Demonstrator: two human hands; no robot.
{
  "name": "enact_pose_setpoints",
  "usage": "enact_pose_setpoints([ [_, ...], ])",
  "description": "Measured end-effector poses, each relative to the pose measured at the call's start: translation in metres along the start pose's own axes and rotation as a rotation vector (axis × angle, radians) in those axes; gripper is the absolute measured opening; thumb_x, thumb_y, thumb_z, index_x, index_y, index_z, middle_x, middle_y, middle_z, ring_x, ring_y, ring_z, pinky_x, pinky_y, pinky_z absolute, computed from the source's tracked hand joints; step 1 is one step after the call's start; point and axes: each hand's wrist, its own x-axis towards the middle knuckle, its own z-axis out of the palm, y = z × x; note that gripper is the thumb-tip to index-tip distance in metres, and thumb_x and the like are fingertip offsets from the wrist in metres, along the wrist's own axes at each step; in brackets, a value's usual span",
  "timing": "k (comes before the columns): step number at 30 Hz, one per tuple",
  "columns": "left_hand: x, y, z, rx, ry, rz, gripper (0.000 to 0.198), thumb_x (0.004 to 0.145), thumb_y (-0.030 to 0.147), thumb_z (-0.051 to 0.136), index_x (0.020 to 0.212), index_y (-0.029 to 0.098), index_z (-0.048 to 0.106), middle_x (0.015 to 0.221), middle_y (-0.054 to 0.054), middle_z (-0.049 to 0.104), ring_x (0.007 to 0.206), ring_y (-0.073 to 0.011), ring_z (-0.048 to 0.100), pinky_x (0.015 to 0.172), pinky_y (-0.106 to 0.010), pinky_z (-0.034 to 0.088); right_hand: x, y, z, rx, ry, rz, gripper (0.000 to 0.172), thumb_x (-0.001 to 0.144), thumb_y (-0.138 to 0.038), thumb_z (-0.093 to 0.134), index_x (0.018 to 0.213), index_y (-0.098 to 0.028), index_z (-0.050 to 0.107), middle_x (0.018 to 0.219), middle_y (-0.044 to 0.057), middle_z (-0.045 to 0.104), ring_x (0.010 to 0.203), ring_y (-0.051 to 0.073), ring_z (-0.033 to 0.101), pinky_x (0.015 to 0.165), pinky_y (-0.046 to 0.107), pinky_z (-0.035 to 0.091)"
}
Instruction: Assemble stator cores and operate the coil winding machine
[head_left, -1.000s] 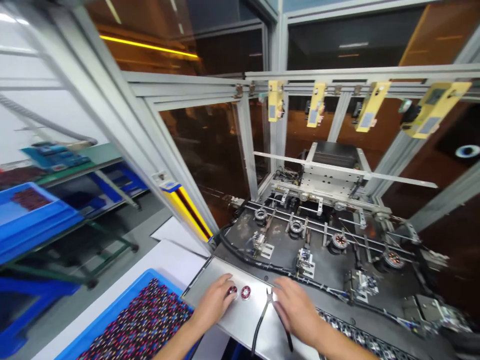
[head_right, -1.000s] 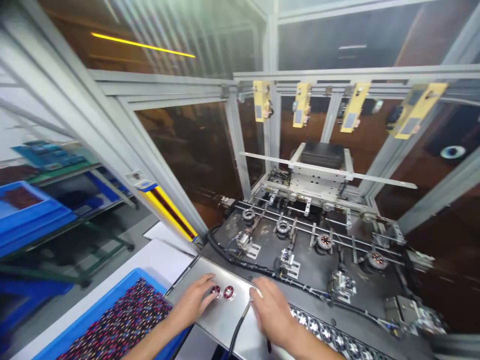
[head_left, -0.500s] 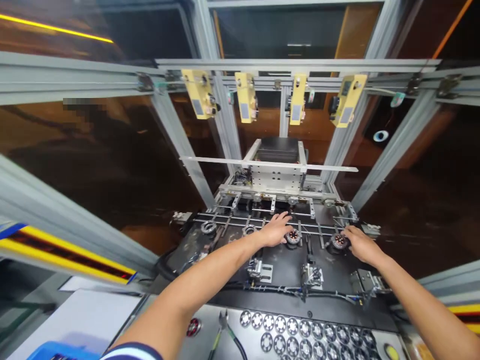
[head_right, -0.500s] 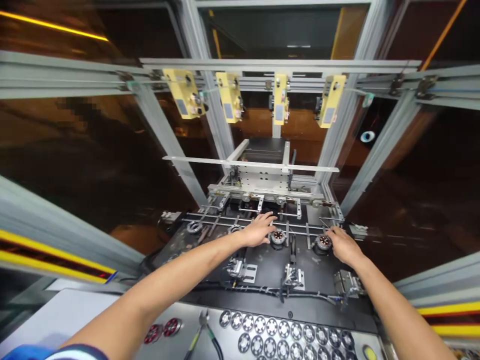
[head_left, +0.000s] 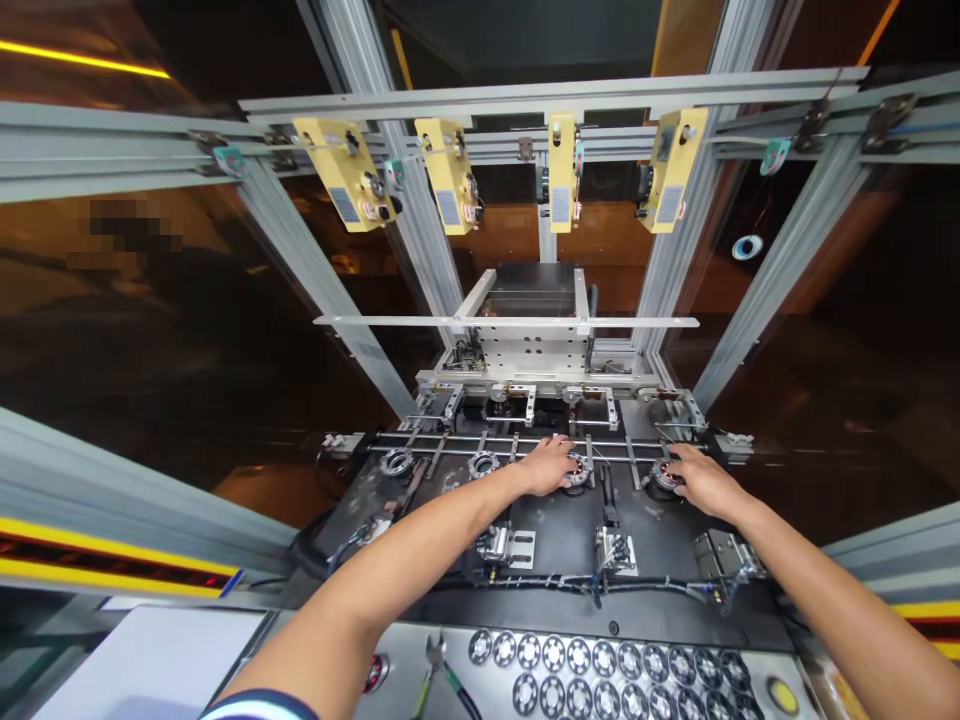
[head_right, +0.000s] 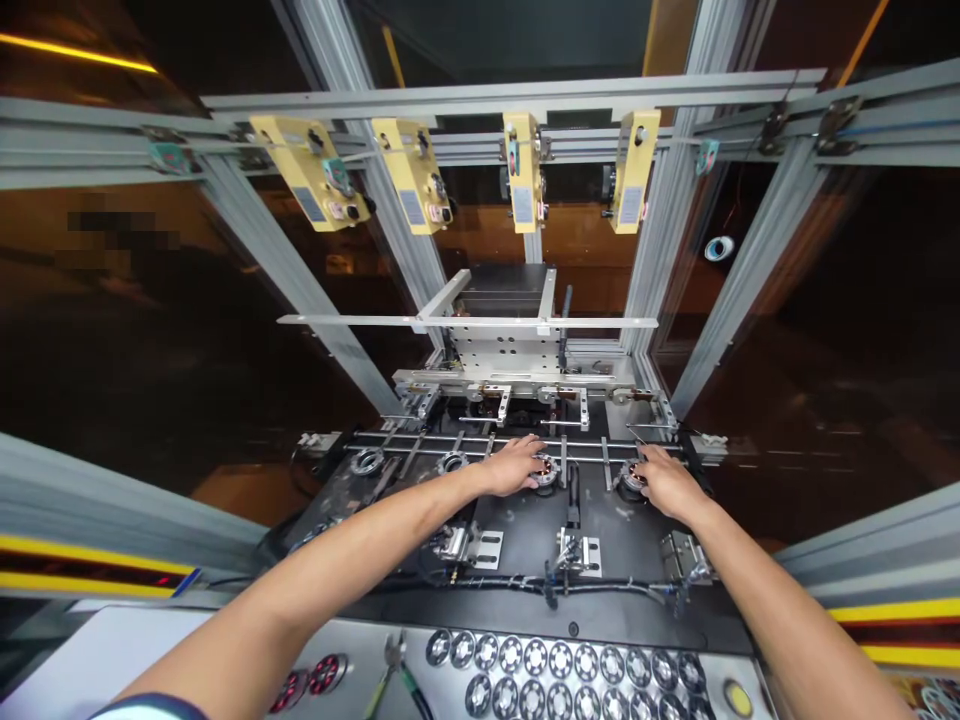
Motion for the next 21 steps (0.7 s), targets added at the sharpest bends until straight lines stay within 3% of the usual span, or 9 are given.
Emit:
enact_pose_setpoints([
  [4,0.002,0.000,-0.007,-0.056,0.048,0.005,0.032,0.089,0.032,0.063,0.116,0.016,0.062,0.138,-0.010,0.052,0.131,-0.0303,0.045,0.107,-0.057,0.037,0.001,0.001,0.003,-0.003,-0.028,0.024,0.024,0.087,-0.027,0.066,0.109,-0.017,0.064,0.143,0.009,0.045,0.135,0.030,0.037,0.108,0.055,0.036],
  [8,-0.013,0.015,-0.023,-0.157,0.186,0.026,0.023,0.090,0.028,0.061,0.108,0.015,0.064,0.134,-0.011,0.056,0.126,-0.0275,0.050,0.105,-0.053,0.041,0.002,0.003,0.002,-0.007,-0.043,0.035,0.024,0.086,-0.027,0.066,0.108,-0.017,0.064,0.144,0.009,0.044,0.136,0.030,0.036,0.108,0.055,0.036],
  [14,-0.078,0.069,-0.056,-0.335,0.505,0.113,0.012,0.091,0.024,0.057,0.095,0.016,0.065,0.120,-0.012,0.066,0.110,-0.0187,0.064,0.097,-0.030,0.052,0.007,0.009,-0.001,0.007,-0.054,-0.008,0.022,0.086,-0.028,0.066,0.104,-0.016,0.065,0.138,0.009,0.050,0.133,0.028,0.040,0.109,0.054,0.035],
  [17,-0.113,0.094,-0.066,-0.385,0.664,0.113,0.010,0.085,0.021,0.062,0.093,0.017,0.056,0.117,-0.013,0.069,0.110,-0.0176,0.066,0.095,-0.028,0.053,0.010,0.013,-0.003,0.016,-0.076,-0.032,0.022,0.086,-0.029,0.066,0.104,-0.016,0.065,0.134,0.009,0.054,0.130,0.028,0.044,0.108,0.053,0.036],
  [21,-0.146,0.116,-0.070,-0.451,0.885,0.145,0.029,0.074,0.009,0.066,0.091,0.020,0.046,0.111,-0.013,0.072,0.101,-0.0187,0.070,0.087,-0.030,0.057,0.015,0.017,-0.004,0.019,-0.104,-0.067,0.022,0.085,-0.031,0.067,0.102,-0.016,0.066,0.130,0.009,0.057,0.127,0.027,0.047,0.108,0.052,0.037],
])
